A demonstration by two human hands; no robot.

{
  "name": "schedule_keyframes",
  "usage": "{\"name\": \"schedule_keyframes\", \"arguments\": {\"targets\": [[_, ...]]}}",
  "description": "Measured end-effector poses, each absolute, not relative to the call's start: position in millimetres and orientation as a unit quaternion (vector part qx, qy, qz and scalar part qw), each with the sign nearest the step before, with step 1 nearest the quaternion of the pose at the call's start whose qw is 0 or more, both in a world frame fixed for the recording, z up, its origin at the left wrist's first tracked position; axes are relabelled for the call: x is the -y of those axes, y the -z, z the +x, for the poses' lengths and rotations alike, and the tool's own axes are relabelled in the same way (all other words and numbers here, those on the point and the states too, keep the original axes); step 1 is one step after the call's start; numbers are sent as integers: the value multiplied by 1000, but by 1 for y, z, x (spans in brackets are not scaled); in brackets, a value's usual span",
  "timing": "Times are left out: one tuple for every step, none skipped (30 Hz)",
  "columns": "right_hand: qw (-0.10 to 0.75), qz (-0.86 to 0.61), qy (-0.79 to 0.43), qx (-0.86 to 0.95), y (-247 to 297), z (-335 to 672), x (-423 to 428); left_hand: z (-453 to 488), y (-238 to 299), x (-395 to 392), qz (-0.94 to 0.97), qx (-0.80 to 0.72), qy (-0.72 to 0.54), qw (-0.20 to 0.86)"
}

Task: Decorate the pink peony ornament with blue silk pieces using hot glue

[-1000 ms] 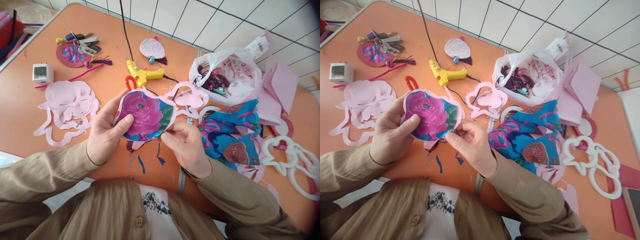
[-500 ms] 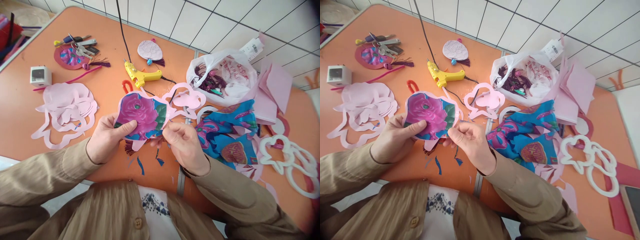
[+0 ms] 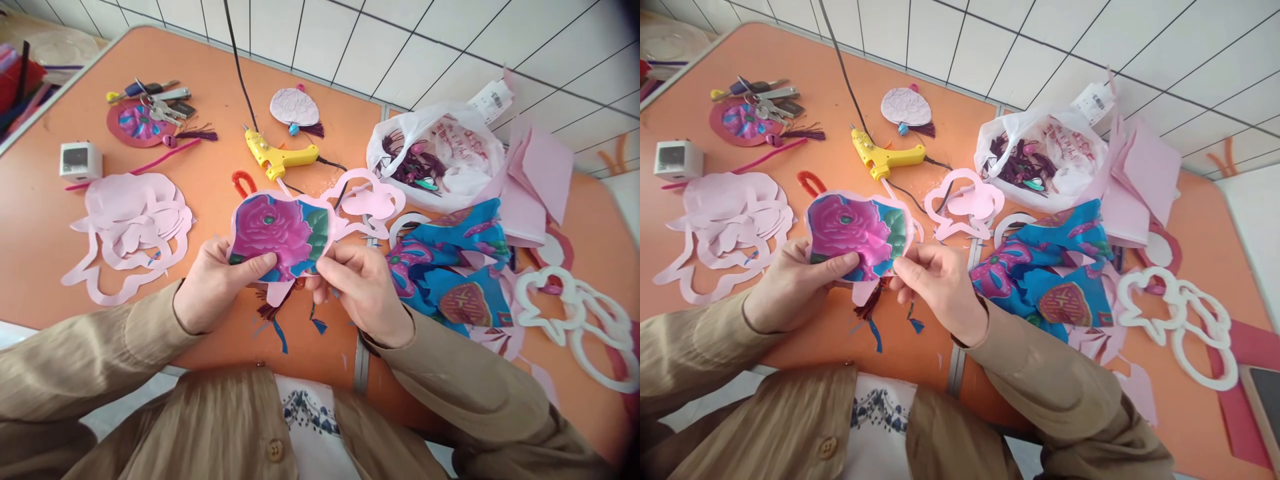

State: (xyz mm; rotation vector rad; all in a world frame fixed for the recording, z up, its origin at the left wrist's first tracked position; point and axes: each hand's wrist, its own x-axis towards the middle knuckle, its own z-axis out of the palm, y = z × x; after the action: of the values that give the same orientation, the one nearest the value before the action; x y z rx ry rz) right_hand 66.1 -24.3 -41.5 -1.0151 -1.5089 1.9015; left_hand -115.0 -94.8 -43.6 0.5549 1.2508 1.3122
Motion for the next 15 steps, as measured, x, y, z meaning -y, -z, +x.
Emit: {"name": "schedule_keyframes", "arguments": {"targets": [[257,-364,-708,548,43,67,24,-115,44,94,234,-541,-562,581],[262,-360,-712,543,44,68,23,-116,44,94,229,-543,-564,578],[268,-358,-713,540,45,69,23,-116,44,94,225,-543,-567,577],[272,-359,-711,540,46,70,23,-116,44,93,220,-542,-572,576],[275,-362,-707,541,46,70,23,-116,44,93,216,-540,-576,575],[277,-366,-700,547,45,69,23,-116,44,93,212,-539,-578,575],[275,-372,-690,556,44,68,23,-116,44,93,211,-538,-579,575],[273,-379,-677,569,43,67,24,-116,44,93,212,-538,-580,575],[270,-388,-659,585,41,66,25,-115,45,93,214,-537,-579,574],[267,-397,-641,600,40,65,25,-114,45,93,218,-538,-579,573],[265,-406,-625,611,38,63,26,-114,45,93,224,-539,-577,571],[261,-413,-616,618,37,63,26,-113,45,94,229,-542,-576,568],[257,-419,-614,618,36,62,26,-113,44,94,233,-545,-574,566],[254,-420,-618,614,36,62,25,-112,44,94,235,-548,-571,564],[248,-418,-628,608,36,63,25,-112,44,94,236,-551,-569,563]]}}
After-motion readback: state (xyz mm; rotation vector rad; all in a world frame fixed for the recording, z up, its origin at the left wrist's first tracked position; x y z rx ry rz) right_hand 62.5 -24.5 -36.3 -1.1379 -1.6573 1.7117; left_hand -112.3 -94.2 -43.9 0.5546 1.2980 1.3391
